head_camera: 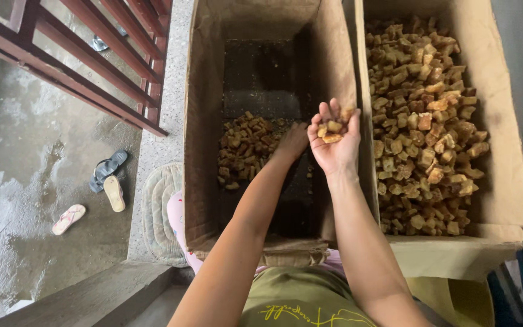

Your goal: The person sorts through small, fried food pieces in a cardboard box by hand, picking up specific pieces and moving them to a second adjacent box.

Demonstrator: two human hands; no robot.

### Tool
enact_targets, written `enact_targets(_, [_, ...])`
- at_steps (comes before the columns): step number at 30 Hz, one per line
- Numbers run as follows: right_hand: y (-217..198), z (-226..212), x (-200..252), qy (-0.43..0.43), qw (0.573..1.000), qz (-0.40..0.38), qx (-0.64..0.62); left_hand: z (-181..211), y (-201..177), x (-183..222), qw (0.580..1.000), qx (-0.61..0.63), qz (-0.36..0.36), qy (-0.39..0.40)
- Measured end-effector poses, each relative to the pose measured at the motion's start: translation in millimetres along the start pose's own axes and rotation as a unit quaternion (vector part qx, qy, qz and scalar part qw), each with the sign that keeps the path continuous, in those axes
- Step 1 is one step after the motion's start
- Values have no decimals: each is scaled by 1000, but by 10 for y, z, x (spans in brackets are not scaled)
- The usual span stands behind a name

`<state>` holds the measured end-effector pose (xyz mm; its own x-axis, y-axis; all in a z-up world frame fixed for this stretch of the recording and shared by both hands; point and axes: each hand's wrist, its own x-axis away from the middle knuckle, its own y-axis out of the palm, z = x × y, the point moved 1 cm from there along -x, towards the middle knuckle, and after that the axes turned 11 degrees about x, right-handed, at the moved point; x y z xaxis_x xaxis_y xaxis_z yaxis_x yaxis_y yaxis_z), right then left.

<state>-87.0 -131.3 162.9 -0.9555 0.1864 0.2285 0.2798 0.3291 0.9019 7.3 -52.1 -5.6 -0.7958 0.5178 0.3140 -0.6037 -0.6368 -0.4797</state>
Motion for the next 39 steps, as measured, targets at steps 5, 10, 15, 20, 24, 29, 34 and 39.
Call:
enact_targets(5, [7, 107, -4, -8, 999, -5, 53, -110, -100, 78, 997, -58, -18, 45])
enact_targets(10, [208, 137, 68, 39, 996, 39, 71, 142, -961, 373, 971, 118, 79, 194])
enact_targets(15, [374, 198, 152, 76, 994, 14, 73, 806, -1987, 1202, 981, 150, 117, -42])
enact_targets(20, [359, 344, 193, 130, 982, 100, 92, 1092, -2134, 1705, 952, 266, 149, 7])
enact_targets(24, [269, 426, 171, 145, 985, 52, 79, 1139, -1933, 1815, 947, 257, 142, 133])
enact_targets(29, [365, 475, 249, 197, 972, 64, 114, 1250, -1823, 1891, 957, 86, 98, 260])
enact_targets(34, [460, 478, 259, 205, 967, 56, 141, 1205, -1813, 1907, 944, 62, 94, 310])
enact_targets(39, [331, 400, 200, 164, 977, 16, 133, 995, -1959, 1807, 964, 148, 163, 150])
